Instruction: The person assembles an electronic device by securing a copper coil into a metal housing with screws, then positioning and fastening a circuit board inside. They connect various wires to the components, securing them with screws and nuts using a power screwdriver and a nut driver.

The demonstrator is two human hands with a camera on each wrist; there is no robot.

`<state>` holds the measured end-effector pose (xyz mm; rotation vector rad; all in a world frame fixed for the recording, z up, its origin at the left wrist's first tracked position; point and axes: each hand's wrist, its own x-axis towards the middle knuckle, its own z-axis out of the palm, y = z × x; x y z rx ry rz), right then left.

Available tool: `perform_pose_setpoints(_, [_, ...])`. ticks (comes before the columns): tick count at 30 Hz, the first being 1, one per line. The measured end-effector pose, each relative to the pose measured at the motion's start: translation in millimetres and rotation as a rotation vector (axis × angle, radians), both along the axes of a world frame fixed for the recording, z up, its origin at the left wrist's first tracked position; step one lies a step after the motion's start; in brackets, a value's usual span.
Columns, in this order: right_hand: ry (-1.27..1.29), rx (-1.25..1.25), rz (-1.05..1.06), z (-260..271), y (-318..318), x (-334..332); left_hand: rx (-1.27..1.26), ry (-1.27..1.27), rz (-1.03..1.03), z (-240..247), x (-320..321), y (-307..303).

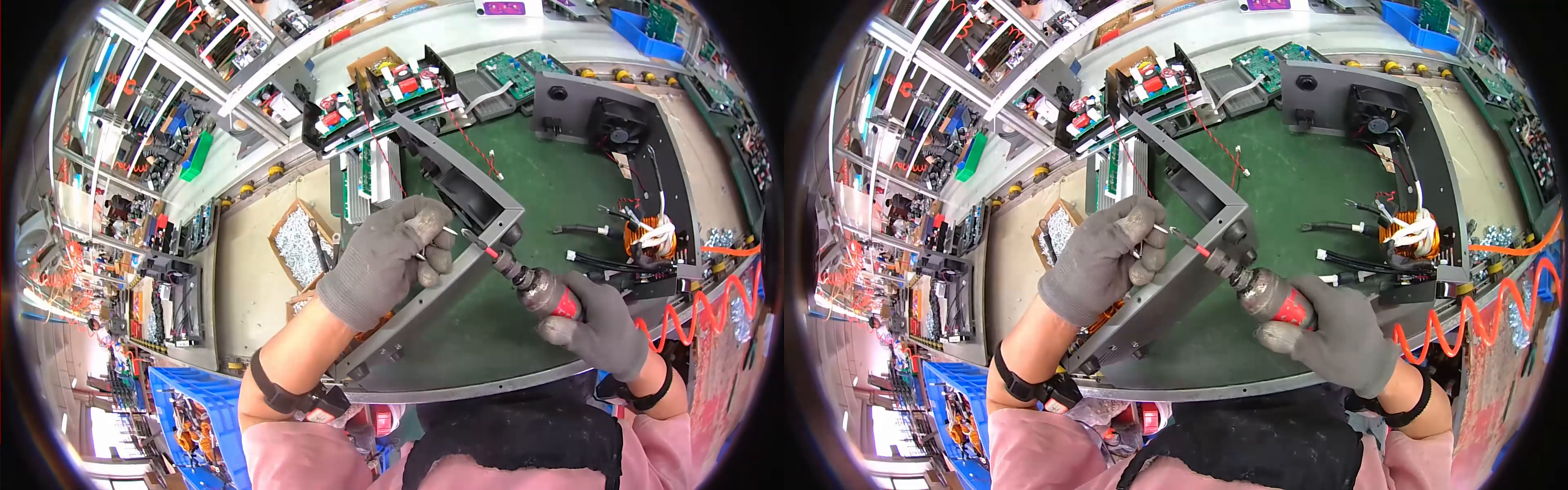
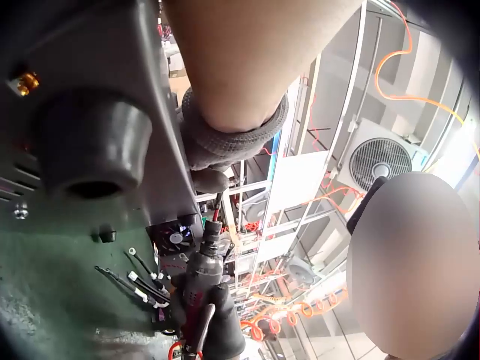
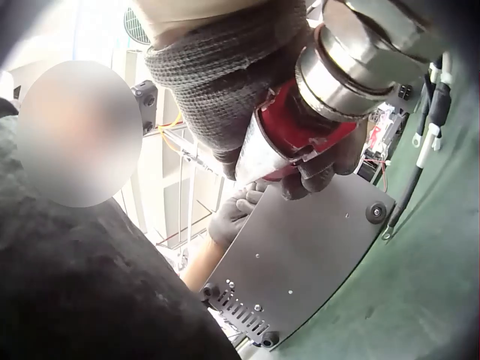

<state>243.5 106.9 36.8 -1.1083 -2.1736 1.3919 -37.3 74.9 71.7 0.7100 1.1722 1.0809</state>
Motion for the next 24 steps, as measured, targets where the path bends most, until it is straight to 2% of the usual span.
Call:
perform_pose_setpoints(3, [0.019,0.059,0.010,-3.0,2.7,-1.9,0.031,-0.077,0.000,-5.4,-0.7,1.1])
perform_pose_setpoints(10, [0.002,0.075,-0.004,-1.7,2.2,-0.9,0.090,-0.020,-0.030,-0.4,5.3,3.0])
perform_pose_setpoints(12, [-0.038,0.085,-0.005,-0.9,2.7,-0.9,0.067,-0.076,0.127,2.3,13.8,3.9])
perform_pose_setpoints(13, [-0.037,0.085,-0.008,-0.8,2.7,-1.2,0.067,-0.076,0.124,1.7,13.0,3.4])
perform_pose_setpoints(15, [0.018,0.101,-0.002,-1.0,2.4,-2.4,0.027,0.075,0.041,0.9,9.1,1.9])
perform_pose_setpoints(18, [0.066,0.085,0.007,-2.1,-0.4,-6.1,0.017,0.171,-0.003,8.1,8.4,-2.1])
perform_pose_setpoints(24, [0.021,0.086,0.022,2.8,-3.5,-9.6,0.070,0.136,0.069,8.8,12.9,-4.0])
